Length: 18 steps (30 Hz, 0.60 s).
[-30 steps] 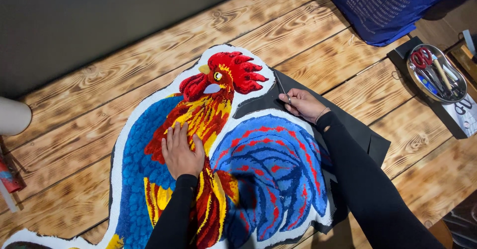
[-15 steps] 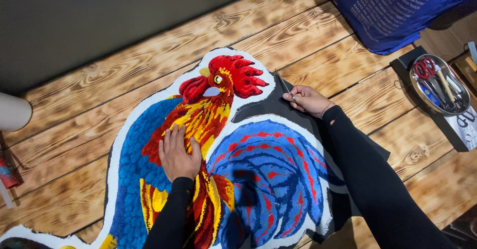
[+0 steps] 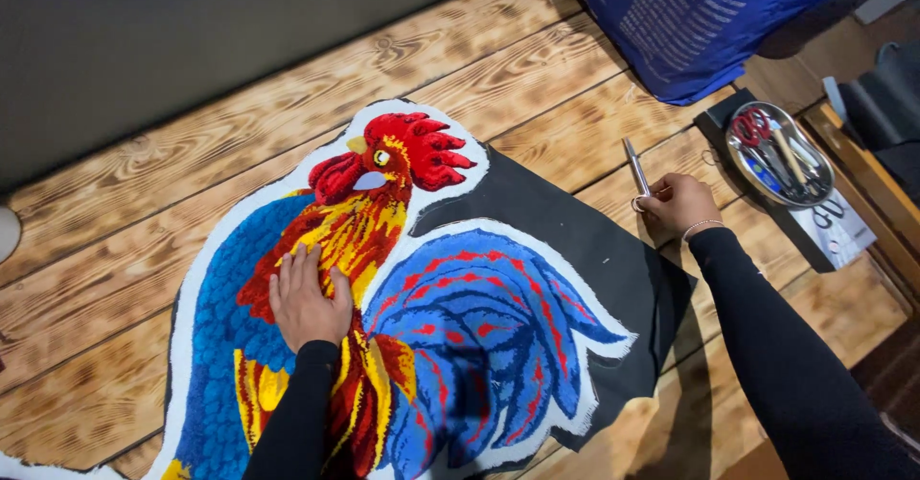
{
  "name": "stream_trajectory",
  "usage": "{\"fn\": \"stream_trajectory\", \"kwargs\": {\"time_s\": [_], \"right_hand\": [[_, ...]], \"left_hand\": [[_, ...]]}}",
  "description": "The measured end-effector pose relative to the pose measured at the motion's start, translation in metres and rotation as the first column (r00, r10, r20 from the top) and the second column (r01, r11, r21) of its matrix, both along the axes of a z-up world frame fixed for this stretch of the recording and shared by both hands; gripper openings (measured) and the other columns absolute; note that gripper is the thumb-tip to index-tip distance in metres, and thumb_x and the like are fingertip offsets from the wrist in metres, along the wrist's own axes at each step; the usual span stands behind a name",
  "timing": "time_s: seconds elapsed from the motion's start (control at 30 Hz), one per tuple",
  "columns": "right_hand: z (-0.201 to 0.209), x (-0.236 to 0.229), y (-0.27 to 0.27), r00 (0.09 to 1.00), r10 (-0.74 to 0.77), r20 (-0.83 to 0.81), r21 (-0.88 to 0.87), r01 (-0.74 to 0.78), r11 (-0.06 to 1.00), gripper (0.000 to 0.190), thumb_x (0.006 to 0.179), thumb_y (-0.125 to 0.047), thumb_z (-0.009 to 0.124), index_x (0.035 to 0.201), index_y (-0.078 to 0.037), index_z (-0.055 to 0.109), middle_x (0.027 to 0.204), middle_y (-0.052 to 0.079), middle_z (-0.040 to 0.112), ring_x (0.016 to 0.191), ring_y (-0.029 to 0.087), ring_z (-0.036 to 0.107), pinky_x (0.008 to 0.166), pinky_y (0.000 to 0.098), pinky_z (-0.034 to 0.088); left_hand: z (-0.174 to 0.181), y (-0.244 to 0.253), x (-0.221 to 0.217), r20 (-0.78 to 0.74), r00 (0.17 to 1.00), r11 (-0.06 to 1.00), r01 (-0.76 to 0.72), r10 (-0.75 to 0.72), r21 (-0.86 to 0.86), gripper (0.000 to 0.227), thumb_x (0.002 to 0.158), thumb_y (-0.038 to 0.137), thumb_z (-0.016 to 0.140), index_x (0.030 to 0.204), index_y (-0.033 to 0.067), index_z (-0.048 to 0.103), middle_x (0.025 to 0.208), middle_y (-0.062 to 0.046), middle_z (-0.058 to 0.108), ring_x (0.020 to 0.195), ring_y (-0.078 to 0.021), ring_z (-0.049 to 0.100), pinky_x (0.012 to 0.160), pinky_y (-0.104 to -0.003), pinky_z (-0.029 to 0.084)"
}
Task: Trim and apply backing material to a custom-made rug shaped like a rooster.
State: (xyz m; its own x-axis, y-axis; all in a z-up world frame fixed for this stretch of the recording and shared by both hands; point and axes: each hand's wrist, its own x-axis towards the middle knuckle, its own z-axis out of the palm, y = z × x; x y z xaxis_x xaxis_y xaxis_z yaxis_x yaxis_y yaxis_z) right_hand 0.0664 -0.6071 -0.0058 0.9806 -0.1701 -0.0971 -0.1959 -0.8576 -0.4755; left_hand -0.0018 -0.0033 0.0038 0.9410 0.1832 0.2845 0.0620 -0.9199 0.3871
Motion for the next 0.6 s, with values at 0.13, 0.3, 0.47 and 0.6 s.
{"fn": "stream_trajectory", "kwargs": {"time_s": [0.13, 0.3, 0.47, 0.6], "right_hand": [[0.015, -0.039, -0.008, 0.991, 0.02, 0.133, -0.122, -0.003, 0.992, 0.039, 0.085, -0.032, 0.081, 0.109, -0.002, 0.076, 0.093, 0.016, 0.076, 0.085, 0.027, 0.074, 0.078, 0.039, 0.058], [0.022, -0.113, -0.006, 0.964, -0.259, -0.059, -0.132, 0.249, 0.959, 0.066, 0.082, -0.058, 0.081, 0.1, 0.004, 0.068, 0.086, 0.02, 0.074, 0.079, 0.031, 0.073, 0.075, 0.042, 0.058], [-0.026, -0.196, 0.036, 0.879, -0.475, -0.049, 0.149, 0.476, 0.867, 0.064, 0.069, -0.051, 0.089, 0.091, 0.005, 0.066, 0.079, 0.018, 0.071, 0.073, 0.029, 0.071, 0.071, 0.0387, 0.057], [-0.023, -0.219, 0.062, 0.825, -0.543, -0.155, 0.277, 0.564, 0.778, 0.037, 0.085, -0.033, 0.083, 0.094, 0.002, 0.072, 0.078, 0.019, 0.07, 0.071, 0.028, 0.066, 0.07, 0.0386, 0.054]], "left_hand": [[-0.006, 0.0, -0.002, 0.016, 1.0, 1.0, 0.022, -0.023, 0.016, 0.048, 0.098, 0.034, 0.057, 0.139, 0.0094, 0.064, 0.152, -0.012, 0.057, 0.148, -0.0289, 0.043, 0.125, -0.047, 0.023], [-0.027, 0.004, 0.001, -0.017, 1.0, 0.992, 0.022, -0.02, 0.122, 0.052, 0.105, 0.037, 0.05, 0.149, 0.0091, 0.058, 0.16, -0.013, 0.05, 0.154, -0.0312, 0.037, 0.127, -0.053, 0.021], [-0.05, -0.002, 0.005, -0.066, 0.998, 0.989, -0.014, 0.024, 0.148, 0.06, 0.107, 0.041, 0.046, 0.156, 0.0068, 0.048, 0.165, -0.018, 0.039, 0.154, -0.0386, 0.03, 0.122, -0.06, 0.017], [-0.006, -0.061, -0.026, -0.088, 0.996, 0.999, -0.009, 0.013, 0.047, 0.066, 0.101, 0.043, 0.05, 0.154, 0.0043, 0.045, 0.161, -0.025, 0.035, 0.149, -0.0455, 0.028, 0.116, -0.064, 0.015]]}}
